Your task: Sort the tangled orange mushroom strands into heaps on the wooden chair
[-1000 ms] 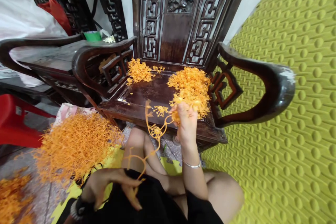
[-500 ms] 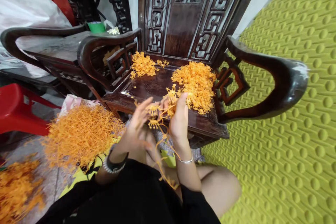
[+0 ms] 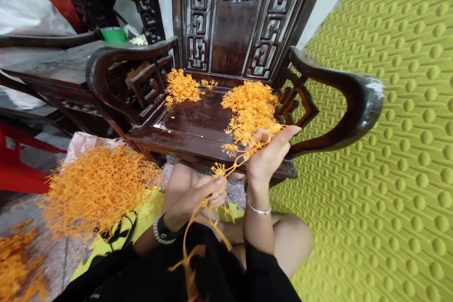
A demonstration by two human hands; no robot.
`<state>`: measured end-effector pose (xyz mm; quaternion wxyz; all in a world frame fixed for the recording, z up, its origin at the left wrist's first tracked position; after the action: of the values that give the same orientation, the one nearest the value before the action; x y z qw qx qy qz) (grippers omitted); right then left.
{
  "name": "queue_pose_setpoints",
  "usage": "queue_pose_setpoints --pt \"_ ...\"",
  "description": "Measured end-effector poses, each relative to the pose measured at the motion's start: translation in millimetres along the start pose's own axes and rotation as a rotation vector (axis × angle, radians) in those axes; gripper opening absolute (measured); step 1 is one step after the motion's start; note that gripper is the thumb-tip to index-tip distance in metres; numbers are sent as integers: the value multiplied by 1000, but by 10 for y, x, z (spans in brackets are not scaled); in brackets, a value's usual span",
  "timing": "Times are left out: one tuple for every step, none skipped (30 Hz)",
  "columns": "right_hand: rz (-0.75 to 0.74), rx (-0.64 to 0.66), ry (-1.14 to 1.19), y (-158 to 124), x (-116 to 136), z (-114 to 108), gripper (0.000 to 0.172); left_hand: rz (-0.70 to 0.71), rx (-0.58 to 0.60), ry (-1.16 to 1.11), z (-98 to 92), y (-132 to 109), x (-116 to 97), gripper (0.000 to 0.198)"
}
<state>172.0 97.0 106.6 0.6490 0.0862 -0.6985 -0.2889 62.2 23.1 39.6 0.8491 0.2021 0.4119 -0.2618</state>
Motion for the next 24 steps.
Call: queue_pose_setpoints --pt "-40 -65 66 -14 43 -39 65 -39 31 -32 16 -47 -11 52" --pt "-88 -114 153 -33 94 -76 64 -82 62 -54 30 -99 -26 52" --pt "-140 -136 238 -55 152 -109 64 -118 90 -64 42 -155 -42 51" --pt "-184 -103 284 -76 214 -135 65 -147 113 -65 54 -209 -56 51" --pt "-229 -59 316 -94 278 -158 65 -170 135 -64 65 -258 -66 51" --pt "-271 -18 333 -108 340 -178 64 -185 162 -62 76 -301 -72 50" --pt "-313 5 340 -116 397 -195 62 -191 187 -60 88 -335 -76 50" --pt "-348 5 349 -116 446 -208 61 -195 208 -61 100 -361 -77 49" --pt "-372 -7 356 -110 486 -216 58 -195 225 -66 112 -379 -79 49" --pt "-373 -33 359 -99 515 -218 55 -187 232 -78 122 -392 -83 49" --pt "-352 -68 360 -84 536 -215 51 -178 234 -94 129 -400 -89 48" --pt "-314 -102 361 -68 551 -207 45 -171 239 -110 133 -406 -96 48" --pt "-282 -129 369 -53 561 -194 40 -170 245 -125 134 -411 -104 47" --pt "-260 -146 382 -40 570 -179 38 -172 250 -138 133 -416 -112 45" --pt "-252 -152 401 -30 575 -165 38 -176 250 -146 128 -421 -120 44" --pt "-252 -151 423 -22 577 -152 40 -180 246 -152 121 -426 -126 44" --pt "-255 -144 438 -17 575 -143 42 -184 242 -157 115 -432 -131 44" --pt "-254 -140 445 -14 567 -139 43 -188 234 -162 107 -436 -135 44" --pt "-259 -138 443 -14 555 -138 41 -192 227 -165 101 -441 -137 45" --pt "-272 -143 434 -15 542 -140 39 -195 227 -166 97 -445 -140 45" --pt "-292 -148 423 -19 531 -140 37 -199 230 -167 95 -450 -144 45" --pt "-317 -150 414 -26 524 -137 35 -202 237 -169 95 -455 -151 45" --pt "-346 -145 407 -36 526 -130 33 -201 243 -171 98 -462 -160 45" --pt "-377 -132 404 -48 538 -118 32 -196 248 -173 102 -471 -172 44"
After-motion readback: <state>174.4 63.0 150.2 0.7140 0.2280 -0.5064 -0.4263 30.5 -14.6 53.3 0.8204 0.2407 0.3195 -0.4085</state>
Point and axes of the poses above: each hand's wrist, its own y-axis towards the middle knuckle, its own z-axis out of the palm, x = y × z, the point moved 1 cm from there along y, towards the middle knuckle, and after that the axes turned 7 degrees about x, right-handed, at the moved point
